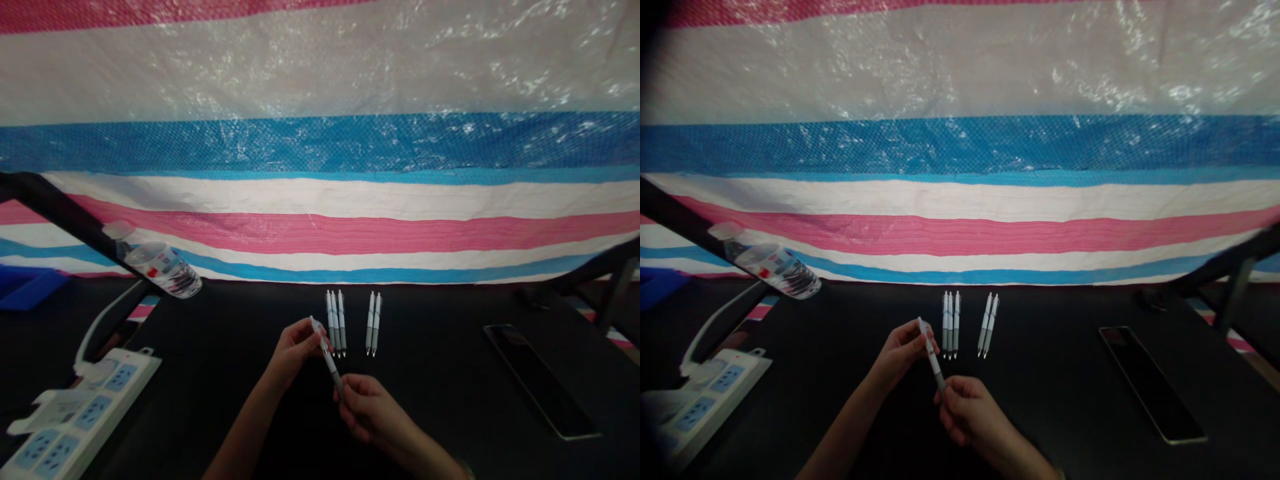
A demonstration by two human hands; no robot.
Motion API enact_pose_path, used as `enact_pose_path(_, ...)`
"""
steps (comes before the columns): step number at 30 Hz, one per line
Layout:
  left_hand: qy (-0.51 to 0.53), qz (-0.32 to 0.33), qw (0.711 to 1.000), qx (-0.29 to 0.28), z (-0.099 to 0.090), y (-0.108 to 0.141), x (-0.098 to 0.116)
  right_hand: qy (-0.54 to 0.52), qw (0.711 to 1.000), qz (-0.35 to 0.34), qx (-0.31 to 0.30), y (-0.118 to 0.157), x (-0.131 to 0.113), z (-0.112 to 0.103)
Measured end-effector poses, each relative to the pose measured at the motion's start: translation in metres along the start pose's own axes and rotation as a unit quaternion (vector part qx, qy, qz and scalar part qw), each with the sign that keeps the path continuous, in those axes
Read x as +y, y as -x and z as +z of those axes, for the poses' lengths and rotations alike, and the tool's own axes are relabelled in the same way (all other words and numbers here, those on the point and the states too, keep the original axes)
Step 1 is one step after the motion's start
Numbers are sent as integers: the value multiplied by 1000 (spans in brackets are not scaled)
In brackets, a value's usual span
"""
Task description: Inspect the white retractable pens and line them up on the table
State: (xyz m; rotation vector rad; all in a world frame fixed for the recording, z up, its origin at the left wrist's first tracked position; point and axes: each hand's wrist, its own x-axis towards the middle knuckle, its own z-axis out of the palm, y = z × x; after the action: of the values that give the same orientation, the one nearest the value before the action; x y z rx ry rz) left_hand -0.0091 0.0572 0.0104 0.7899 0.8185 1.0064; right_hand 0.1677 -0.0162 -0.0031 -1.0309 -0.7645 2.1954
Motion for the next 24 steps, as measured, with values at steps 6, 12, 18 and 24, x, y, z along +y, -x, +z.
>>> enact_pose_path(6, -34, 40, 997, 48, 5, 0, -3, 2, 1000, -26, 12, -2, -1, -1)
enact_pose_path(12, -91, 103, 986, 92, 7, 0, -2, 23, 998, -65, 6, 0, -2, -2)
enact_pose_path(18, -104, 109, 984, 95, 4, -1, -3, 22, 998, -58, 2, -1, 0, -5)
enact_pose_path(24, -98, 107, 984, 105, 5, -1, -4, 33, 998, -53, 0, -1, -2, -3)
